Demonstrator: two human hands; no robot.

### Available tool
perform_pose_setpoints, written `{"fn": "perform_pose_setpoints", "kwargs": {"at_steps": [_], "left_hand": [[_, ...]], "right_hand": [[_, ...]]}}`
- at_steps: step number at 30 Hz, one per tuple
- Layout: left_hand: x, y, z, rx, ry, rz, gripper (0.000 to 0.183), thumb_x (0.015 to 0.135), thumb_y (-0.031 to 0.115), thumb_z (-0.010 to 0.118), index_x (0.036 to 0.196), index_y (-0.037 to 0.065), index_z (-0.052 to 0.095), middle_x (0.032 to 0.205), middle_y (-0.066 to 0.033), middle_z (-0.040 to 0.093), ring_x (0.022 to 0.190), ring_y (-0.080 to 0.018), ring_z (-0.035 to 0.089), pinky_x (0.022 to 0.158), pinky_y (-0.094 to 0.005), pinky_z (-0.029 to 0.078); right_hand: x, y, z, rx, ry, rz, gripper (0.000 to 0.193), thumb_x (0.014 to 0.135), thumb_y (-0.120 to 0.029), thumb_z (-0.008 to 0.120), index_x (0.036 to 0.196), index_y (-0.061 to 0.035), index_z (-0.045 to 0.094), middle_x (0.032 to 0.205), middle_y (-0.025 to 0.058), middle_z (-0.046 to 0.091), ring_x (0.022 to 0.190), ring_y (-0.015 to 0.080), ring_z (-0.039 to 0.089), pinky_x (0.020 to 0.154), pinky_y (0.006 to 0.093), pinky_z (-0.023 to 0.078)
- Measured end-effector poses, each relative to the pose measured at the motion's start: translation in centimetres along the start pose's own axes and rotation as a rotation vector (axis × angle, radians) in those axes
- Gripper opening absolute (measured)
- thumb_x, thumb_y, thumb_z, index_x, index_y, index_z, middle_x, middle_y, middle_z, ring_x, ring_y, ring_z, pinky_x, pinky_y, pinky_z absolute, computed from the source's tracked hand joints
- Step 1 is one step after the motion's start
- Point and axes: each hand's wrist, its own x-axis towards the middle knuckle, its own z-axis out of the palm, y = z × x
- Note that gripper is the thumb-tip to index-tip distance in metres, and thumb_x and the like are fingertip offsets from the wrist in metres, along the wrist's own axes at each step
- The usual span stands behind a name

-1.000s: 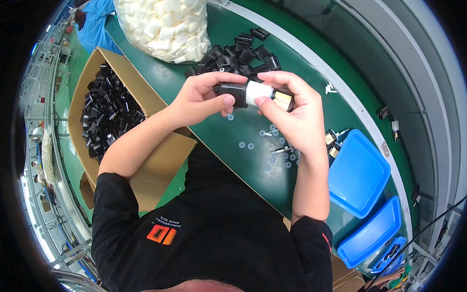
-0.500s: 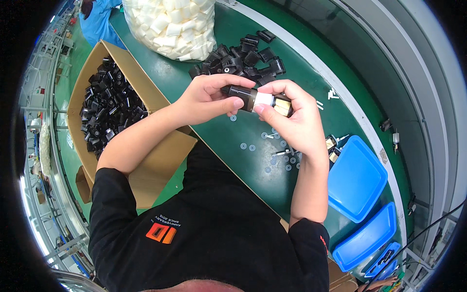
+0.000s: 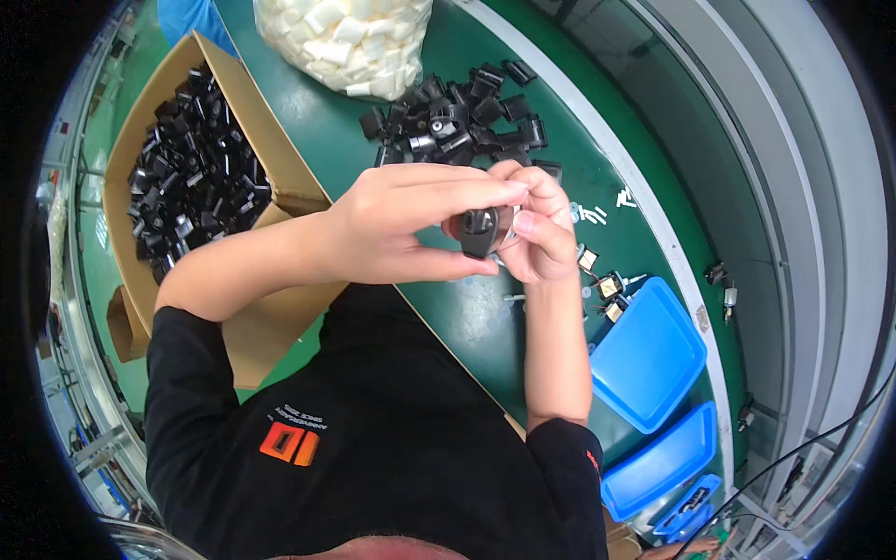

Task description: The recorder assembles small electronic components into black plastic housings at a factory workbench.

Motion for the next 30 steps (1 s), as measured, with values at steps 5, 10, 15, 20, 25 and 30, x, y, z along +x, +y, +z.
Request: {"fn": "perform_pose_setpoints", "kwargs": {"at_steps": [5, 10, 15, 20, 25, 30], "left_hand": [[-0.2, 0.5, 0.8, 0.187, 0.126, 0.129, 0.057, 0.072, 0.011, 0.081, 0.123, 0.001, 0.060, 0.103, -0.0138, 0.066, 0.077, -0.0216, 0.066, 0.070, -0.0308, 0.055], [-0.3, 0.7, 1.1, 0.233, 0.124, 0.157, 0.054, 0.073, 0.013, 0.080, 0.122, 0.002, 0.061, 0.094, -0.0095, 0.067, 0.071, -0.0210, 0.064, 0.069, -0.0300, 0.054], [-0.3, 0.8, 1.2, 0.208, 0.119, 0.139, 0.055, 0.073, 0.014, 0.079, 0.123, 0.002, 0.060, 0.094, -0.0084, 0.067, 0.070, -0.0191, 0.063, 0.067, -0.0292, 0.053], [0.0, 0.7, 0.9, 0.208, 0.100, 0.115, 0.056, 0.072, 0.014, 0.079, 0.124, 0.003, 0.060, 0.094, -0.0081, 0.067, 0.068, -0.0179, 0.062, 0.065, -0.0289, 0.053], [0.1, 0.4, 0.8, 0.199, 0.081, 0.128, 0.049, 0.076, 0.016, 0.075, 0.119, -0.003, 0.059, 0.097, -0.0142, 0.066, 0.085, -0.0283, 0.065, 0.075, -0.0344, 0.056], [-0.2, -1.7, -0.1, 0.133, 0.144, 0.083, 0.059, 0.073, 0.008, 0.080, 0.127, -0.001, 0.057, 0.111, -0.0130, 0.066, 0.091, -0.0225, 0.066, 0.069, -0.0289, 0.057]], "right_hand": [[0.1, 3.3, -0.7, 0.187, -0.019, -0.008, 0.021, 0.082, -0.019, 0.067, 0.097, -0.0068, 0.058, 0.100, 0.0104, 0.051, 0.079, 0.0219, 0.062, 0.061, 0.0310, 0.058], [0.0, 3.7, -0.5, 0.189, 0.022, -0.005, 0.023, 0.081, -0.027, 0.071, 0.091, -0.0112, 0.056, 0.096, 0.0067, 0.051, 0.071, 0.0166, 0.058, 0.050, 0.0274, 0.053], [-0.1, 3.7, -0.7, 0.210, -0.019, -0.028, 0.023, 0.082, -0.027, 0.071, 0.093, -0.0122, 0.057, 0.095, 0.0062, 0.051, 0.070, 0.0166, 0.058, 0.049, 0.0261, 0.051], [-0.4, 3.6, -1.7, 0.105, 0.066, -0.068, 0.021, 0.081, -0.024, 0.067, 0.094, -0.0129, 0.055, 0.095, 0.0078, 0.051, 0.070, 0.0177, 0.058, 0.050, 0.0259, 0.051], [0.6, 2.9, 0.4, 0.120, 0.026, -0.091, 0.027, 0.080, -0.024, 0.064, 0.100, -0.0126, 0.052, 0.096, 0.0101, 0.051, 0.070, 0.0191, 0.058, 0.053, 0.0264, 0.052], [1.5, 1.9, 2.8, -0.544, 0.457, -0.350, 0.055, 0.076, -0.044, 0.064, 0.114, -0.0055, 0.051, 0.119, 0.0148, 0.048, 0.096, 0.0198, 0.053, 0.081, 0.0324, 0.047]]}}
